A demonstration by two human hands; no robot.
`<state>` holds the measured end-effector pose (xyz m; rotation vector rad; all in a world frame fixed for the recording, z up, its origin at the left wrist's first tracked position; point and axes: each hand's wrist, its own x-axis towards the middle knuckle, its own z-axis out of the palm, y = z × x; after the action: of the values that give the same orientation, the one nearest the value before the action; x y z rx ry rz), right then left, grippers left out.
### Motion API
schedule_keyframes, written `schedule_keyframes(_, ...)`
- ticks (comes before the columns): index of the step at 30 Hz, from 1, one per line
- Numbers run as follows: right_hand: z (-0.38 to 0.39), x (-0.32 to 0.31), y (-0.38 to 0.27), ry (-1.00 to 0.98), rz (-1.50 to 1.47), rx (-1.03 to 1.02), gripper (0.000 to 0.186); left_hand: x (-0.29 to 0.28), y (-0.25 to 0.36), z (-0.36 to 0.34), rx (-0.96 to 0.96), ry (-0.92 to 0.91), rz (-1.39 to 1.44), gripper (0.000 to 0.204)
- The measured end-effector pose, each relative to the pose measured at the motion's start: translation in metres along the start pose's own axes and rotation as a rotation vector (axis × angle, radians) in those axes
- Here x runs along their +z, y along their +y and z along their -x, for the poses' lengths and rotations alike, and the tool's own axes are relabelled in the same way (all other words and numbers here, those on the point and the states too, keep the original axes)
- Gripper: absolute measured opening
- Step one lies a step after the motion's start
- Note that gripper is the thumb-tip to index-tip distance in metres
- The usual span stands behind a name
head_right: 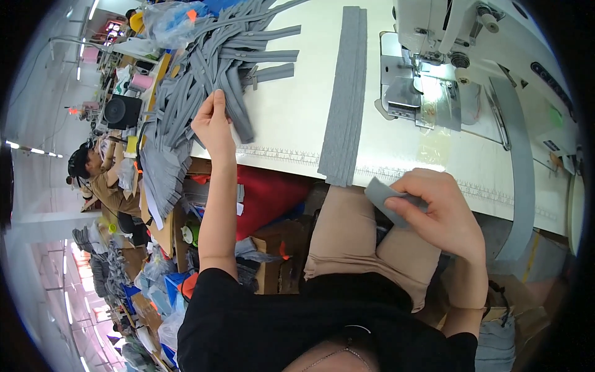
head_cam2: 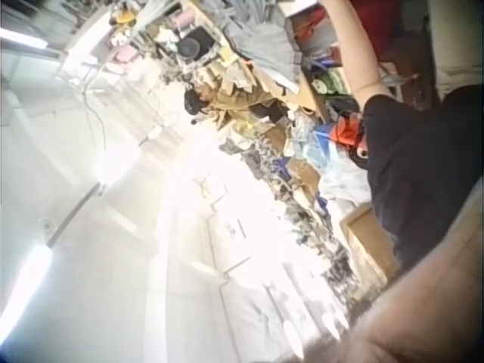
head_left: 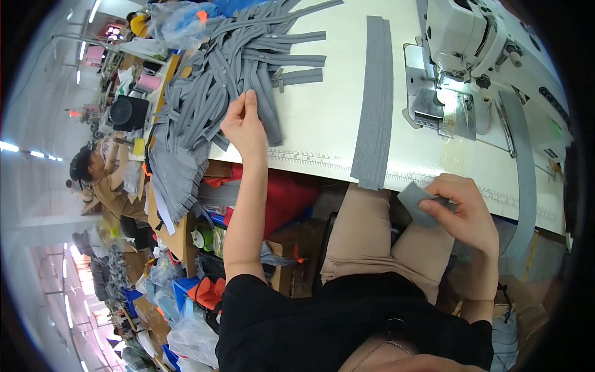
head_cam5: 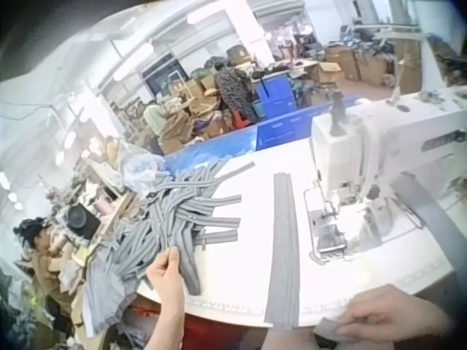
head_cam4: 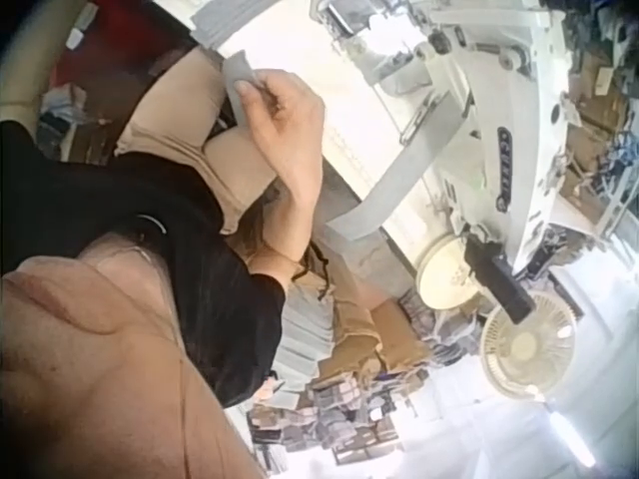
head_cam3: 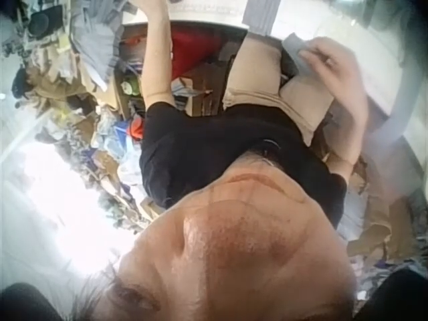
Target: Sewing and folding strips of grey material using an industrial sewing machine.
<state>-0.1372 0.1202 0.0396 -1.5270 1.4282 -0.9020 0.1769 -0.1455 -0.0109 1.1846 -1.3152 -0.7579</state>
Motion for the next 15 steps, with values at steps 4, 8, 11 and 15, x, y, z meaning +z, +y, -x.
schedule_keyframes(4,-0.019,0.015,-0.001,-0.056,0.026,-0.208,0.01,0.009,0.021,0.017,-0.413,-0.116,0.429,0.015)
schedule_keyframes(8,-0.035,0.042,-0.006,0.169,-0.078,-0.312,0.009,0.033,0.035,0.052,-0.663,-0.505,0.539,0.017)
schedule_keyframes(11,-0.049,0.063,0.003,0.233,-0.057,-0.237,0.012,0.047,0.047,0.078,-0.731,-0.611,0.533,0.016)
schedule_keyframes(15,-0.045,0.064,0.007,0.258,-0.065,-0.107,0.015,0.053,0.052,0.085,-0.63,-0.846,0.427,0.019)
